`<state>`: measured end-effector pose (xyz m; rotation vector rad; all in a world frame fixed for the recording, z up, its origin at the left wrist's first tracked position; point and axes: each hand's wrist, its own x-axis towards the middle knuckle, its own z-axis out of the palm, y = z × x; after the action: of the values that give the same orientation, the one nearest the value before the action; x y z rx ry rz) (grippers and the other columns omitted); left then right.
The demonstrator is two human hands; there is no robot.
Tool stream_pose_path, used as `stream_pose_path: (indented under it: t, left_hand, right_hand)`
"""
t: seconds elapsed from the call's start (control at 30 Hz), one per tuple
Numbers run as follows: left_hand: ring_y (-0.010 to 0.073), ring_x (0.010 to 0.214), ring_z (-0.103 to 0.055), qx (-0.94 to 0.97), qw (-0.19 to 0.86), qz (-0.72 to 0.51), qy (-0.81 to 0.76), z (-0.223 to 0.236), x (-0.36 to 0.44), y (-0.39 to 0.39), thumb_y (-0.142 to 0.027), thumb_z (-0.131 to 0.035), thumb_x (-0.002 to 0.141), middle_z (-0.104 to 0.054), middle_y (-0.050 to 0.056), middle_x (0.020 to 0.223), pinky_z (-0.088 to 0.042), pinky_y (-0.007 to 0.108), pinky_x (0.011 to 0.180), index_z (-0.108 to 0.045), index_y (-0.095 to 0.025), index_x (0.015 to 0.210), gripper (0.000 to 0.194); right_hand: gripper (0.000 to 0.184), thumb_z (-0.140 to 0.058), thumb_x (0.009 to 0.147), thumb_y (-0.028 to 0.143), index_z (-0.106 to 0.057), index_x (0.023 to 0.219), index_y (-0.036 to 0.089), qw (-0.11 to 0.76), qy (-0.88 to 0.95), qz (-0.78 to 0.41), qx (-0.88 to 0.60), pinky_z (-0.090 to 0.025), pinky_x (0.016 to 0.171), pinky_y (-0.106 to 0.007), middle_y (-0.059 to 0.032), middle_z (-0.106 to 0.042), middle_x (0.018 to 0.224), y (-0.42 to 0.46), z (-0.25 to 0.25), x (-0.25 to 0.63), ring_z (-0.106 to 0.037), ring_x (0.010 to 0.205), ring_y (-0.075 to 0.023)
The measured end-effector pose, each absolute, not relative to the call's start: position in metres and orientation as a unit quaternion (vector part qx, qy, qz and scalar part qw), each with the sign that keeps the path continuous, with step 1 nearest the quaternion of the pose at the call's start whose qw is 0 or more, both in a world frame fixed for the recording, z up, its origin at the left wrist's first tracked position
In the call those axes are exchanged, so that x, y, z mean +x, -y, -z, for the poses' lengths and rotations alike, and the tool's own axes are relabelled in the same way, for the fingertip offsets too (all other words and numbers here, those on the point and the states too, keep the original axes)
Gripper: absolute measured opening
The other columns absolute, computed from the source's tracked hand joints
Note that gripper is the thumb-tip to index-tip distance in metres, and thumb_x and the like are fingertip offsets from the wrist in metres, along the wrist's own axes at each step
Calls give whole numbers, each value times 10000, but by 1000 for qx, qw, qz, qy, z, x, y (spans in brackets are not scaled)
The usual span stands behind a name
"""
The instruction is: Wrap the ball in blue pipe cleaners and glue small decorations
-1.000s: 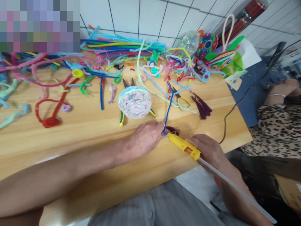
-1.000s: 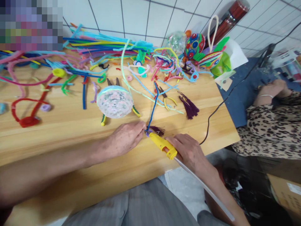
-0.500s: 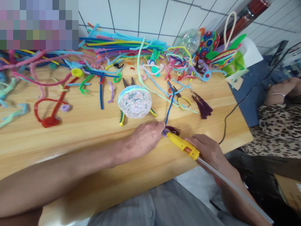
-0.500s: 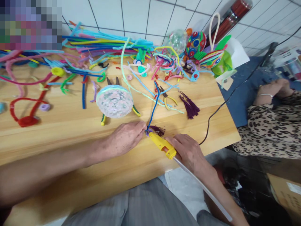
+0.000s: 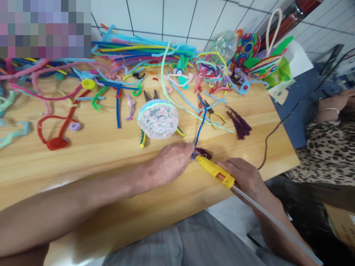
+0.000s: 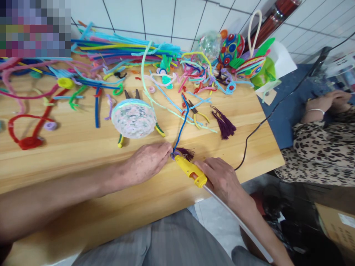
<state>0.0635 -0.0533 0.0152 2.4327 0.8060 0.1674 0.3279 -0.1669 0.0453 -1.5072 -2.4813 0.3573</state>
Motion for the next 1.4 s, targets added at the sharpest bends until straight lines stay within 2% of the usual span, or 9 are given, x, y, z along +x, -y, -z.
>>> stream_pose_path:
  t: [0.23,0.43,0.7,0.9,1.4]
  left_hand:
    - [203,717,-689,907,285,-74,-300,-13,63,54,-156,-417,1042,-686,46,822,-556,312,653,-560,-162,1084,149]
    - [194,708,-682,909,280,-78,-299,-10,64,54,-176,-431,1043,-688,55,847,-551,302,638,-563,-162,1069,135]
    - [222,720,-690,901,306,-57,-303,-16,65,53,-181,-406,1054,-683,63,832,-553,329,650,-585,-149,1071,183]
    - [192,731,-687,899,306,-71,-306,-17,65,52,-186,-429,1057,-683,42,820,-549,294,669,-577,-170,1060,149]
    - [192,750,-698,903,298,-45,-307,-22,65,51,-196,-412,1063,-712,53,851,-553,295,676,-586,-160,1070,178]
  right_hand:
    - [257,-510,1076,263,-607,1299,182,100,852,-106,-503,-473,723,-358,-97,-691,1000,167,-47,326,-636,835,-229]
    - [257,-511,1072,268,-618,1290,182,98,851,-106,-506,-463,707,-360,-85,-687,964,167,-48,325,-630,811,-227]
    - [271,-435,1112,310,-604,1262,159,101,858,-90,-496,-465,692,-356,-99,-691,965,163,-55,319,-638,797,-226]
    - [280,-418,1116,310,-608,1253,158,101,859,-89,-494,-461,677,-349,-92,-687,932,162,-57,318,-634,774,-219]
    - [324,-366,1138,341,-596,1237,135,100,860,-81,-493,-474,703,-334,-100,-695,944,161,-58,315,-646,789,-213]
